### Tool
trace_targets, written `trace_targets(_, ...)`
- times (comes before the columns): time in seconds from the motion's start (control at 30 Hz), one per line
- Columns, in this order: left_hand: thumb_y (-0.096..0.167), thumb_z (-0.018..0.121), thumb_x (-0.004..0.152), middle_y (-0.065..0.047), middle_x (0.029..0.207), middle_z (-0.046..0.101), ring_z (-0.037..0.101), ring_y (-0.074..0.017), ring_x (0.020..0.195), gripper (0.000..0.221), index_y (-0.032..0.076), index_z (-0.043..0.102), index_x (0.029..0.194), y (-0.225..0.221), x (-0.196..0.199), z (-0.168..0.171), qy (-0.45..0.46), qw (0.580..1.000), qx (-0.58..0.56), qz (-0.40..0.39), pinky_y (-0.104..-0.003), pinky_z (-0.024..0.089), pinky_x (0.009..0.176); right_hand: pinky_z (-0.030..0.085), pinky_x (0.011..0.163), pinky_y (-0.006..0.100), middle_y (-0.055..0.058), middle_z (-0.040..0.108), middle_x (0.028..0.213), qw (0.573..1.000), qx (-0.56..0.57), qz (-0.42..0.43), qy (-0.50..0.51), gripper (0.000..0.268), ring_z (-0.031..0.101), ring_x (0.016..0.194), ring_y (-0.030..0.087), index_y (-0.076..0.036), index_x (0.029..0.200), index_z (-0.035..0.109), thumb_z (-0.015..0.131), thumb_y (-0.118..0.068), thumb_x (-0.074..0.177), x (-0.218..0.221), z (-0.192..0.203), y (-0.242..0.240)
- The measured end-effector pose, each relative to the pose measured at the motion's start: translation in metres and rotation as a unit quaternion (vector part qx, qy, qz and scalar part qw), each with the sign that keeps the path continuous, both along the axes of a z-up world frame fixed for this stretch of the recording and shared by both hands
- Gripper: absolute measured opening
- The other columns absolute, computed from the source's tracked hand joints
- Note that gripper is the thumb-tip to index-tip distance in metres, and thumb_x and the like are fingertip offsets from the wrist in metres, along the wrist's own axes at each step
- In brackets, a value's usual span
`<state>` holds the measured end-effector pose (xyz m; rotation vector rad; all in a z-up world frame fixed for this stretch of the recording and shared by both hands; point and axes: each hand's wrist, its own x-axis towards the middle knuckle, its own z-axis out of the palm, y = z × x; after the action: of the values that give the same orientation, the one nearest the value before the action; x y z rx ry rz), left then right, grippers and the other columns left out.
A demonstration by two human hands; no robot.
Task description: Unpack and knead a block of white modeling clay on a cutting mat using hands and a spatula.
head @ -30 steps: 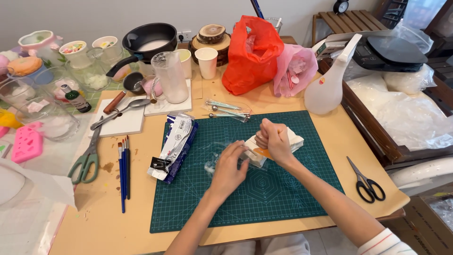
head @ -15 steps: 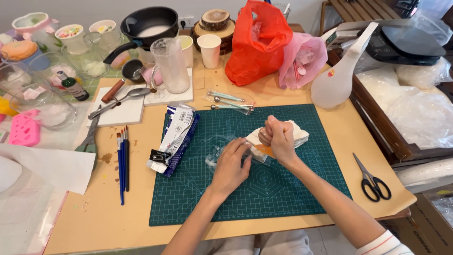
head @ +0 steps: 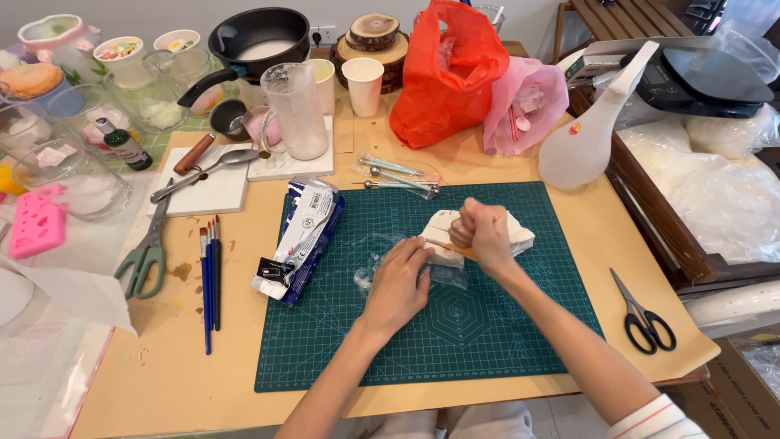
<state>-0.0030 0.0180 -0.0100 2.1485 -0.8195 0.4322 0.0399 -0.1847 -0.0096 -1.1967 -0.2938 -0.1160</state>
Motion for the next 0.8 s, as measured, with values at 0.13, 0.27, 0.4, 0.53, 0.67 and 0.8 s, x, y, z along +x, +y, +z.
trace_targets(0.13, 0.0, 0.068, 0.084, -0.021, 0.129, 0.065, 0.061, -0.0395, 0.122, 0.031, -0.002, 0.07, 0.114, 0.0, 0.002, 0.002, 0.006, 1.0, -0.001, -0.005, -0.046, 0.044, 0.113, 0.019, 0.044, 0.028, -0.004, 0.025, 0.052, 1.0, 0.012, 0.025, 0.006, 0.051, 0.02, 0.046, 0.007, -0.012, 0.061, 0.028, 0.042, -0.024, 0.109, 0.011, 0.002, -0.01)
trace_targets(0.27, -0.001, 0.066, 0.084, -0.02, 0.127, 0.066, 0.062, -0.0394, 0.122, 0.031, -0.001, 0.07, 0.114, 0.001, 0.002, 0.003, 0.017, 1.0, 0.003, -0.009, -0.045, 0.045, 0.112, 0.019, 0.045, 0.028, -0.003, 0.025, 0.052, 0.997, -0.016, 0.069, -0.003, 0.048, 0.02, 0.047, 0.008, -0.01, 0.063, 0.029, 0.042, -0.021, 0.108, 0.014, 0.0, -0.011)
trace_targets(0.4, -0.001, 0.066, 0.084, -0.02, 0.128, 0.065, 0.061, -0.0398, 0.123, 0.031, -0.001, 0.069, 0.115, 0.001, 0.003, 0.004, 0.019, 1.0, 0.003, -0.014, -0.045, 0.045, 0.111, 0.019, 0.045, 0.029, -0.003, 0.025, 0.052, 0.995, -0.009, 0.096, 0.013, 0.048, 0.02, 0.046, 0.008, -0.01, 0.063, 0.029, 0.042, -0.018, 0.108, 0.018, -0.011, -0.011)
trace_targets(0.53, -0.001, 0.066, 0.084, -0.02, 0.129, 0.065, 0.061, -0.0398, 0.123, 0.031, -0.001, 0.07, 0.115, 0.001, 0.004, 0.002, 0.022, 1.0, 0.005, -0.012, -0.046, 0.045, 0.112, 0.021, 0.046, 0.03, -0.002, 0.027, 0.052, 0.993, -0.008, 0.12, 0.006, 0.049, 0.021, 0.046, 0.009, -0.009, 0.061, 0.03, 0.041, -0.019, 0.108, 0.019, -0.022, -0.013)
trace_targets(0.67, 0.0, 0.067, 0.082, -0.021, 0.129, 0.065, 0.06, -0.0413, 0.123, 0.032, -0.001, 0.069, 0.114, 0.005, 0.008, 0.006, 0.031, 0.999, 0.009, -0.008, -0.045, 0.045, 0.11, 0.019, 0.044, 0.029, -0.003, 0.025, 0.051, 0.995, 0.012, 0.099, 0.03, 0.048, 0.02, 0.045, 0.008, -0.01, 0.062, 0.03, 0.04, -0.019, 0.108, 0.022, -0.025, -0.005)
trace_targets(0.8, 0.001, 0.069, 0.082, -0.021, 0.13, 0.064, 0.059, -0.0409, 0.123, 0.032, -0.001, 0.069, 0.114, 0.006, 0.007, -0.003, 0.022, 1.0, 0.007, -0.006, -0.045, 0.045, 0.11, 0.019, 0.044, 0.029, -0.003, 0.027, 0.052, 0.993, -0.018, 0.116, 0.013, 0.048, 0.022, 0.045, 0.008, -0.009, 0.062, 0.032, 0.041, -0.019, 0.108, 0.02, -0.032, 0.004)
